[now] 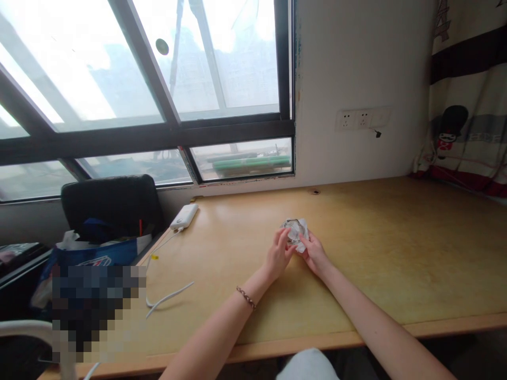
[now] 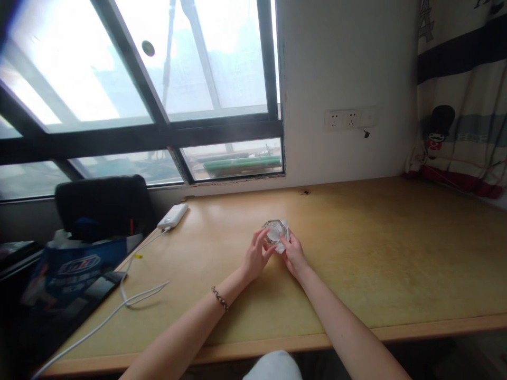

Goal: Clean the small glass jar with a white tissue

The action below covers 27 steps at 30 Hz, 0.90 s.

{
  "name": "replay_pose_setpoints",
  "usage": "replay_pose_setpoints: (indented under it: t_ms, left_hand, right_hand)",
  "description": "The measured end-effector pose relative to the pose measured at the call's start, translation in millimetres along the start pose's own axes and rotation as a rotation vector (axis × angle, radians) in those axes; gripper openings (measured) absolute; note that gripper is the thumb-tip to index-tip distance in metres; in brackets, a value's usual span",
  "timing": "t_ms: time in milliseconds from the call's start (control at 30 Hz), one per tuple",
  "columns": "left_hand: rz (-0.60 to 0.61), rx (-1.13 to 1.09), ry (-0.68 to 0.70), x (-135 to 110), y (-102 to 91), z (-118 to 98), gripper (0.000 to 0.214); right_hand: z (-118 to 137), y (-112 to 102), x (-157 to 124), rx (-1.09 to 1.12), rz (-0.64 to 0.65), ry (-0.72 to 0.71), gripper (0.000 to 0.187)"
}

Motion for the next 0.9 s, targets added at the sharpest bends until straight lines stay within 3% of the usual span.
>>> replay_pose_setpoints:
  t_ms: [67,100,167,267,367,467,667,800,900]
  left_hand:
    - [-0.181,-0.193,-0.268,-1,-7.3,12,0.056]
    - [-0.208,-0.315,-0.404,-2,-6.5,18,0.056]
    - [-0.087,-0.604,-0.624,-3,4.0,27,0.046]
    - [0.165,-0.955,-0.770,-5,18.3,29,0.037]
    - [0.144,-1.102,-0.818,-7,19.6,30,0.035]
    - [0.045,-1.180,-0.834,-8,18.6,32,0.035]
    - [-0.116,-1.263,-0.803,-5,13.8,36,0.035]
    - [-0.117,-1.269,-0.804,-4,13.6,36,0.033]
    - [-0.107,-1.226,-0.806,-4,15.1,34,0.038]
  right_hand:
    - [-1,-1,2,-0.071,-0.015,-0.016,0.041]
    - [-2,-2,2,-0.119,-0.022,-0.024,0.042]
    - [-3,-5,4,-0.247,-0.031,-0.046,0.044]
    - [0,-13,7,-0.523,-0.074,-0.135,0.045]
    - [8,-19,7,-0.791,-0.168,-0.235,0.045]
    - [10,-19,4,-0.885,-0.196,-0.244,0.047]
    - [4,-11,1,-0.580,-0.050,-0.112,0.049]
    - [3,-16,5,-0.431,-0.105,-0.129,0.045]
    - [1,-23,9,-0.464,-0.181,-0.133,0.048]
Point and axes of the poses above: each hand's wrist, its own x-axis towards the middle knuckle, its own y-axis out of the palm, z = x × y, the point moved 4 cm from there along x, towards the middle knuckle, and after that the axes turned 2 degrees about -x, right-handed, at the moved point
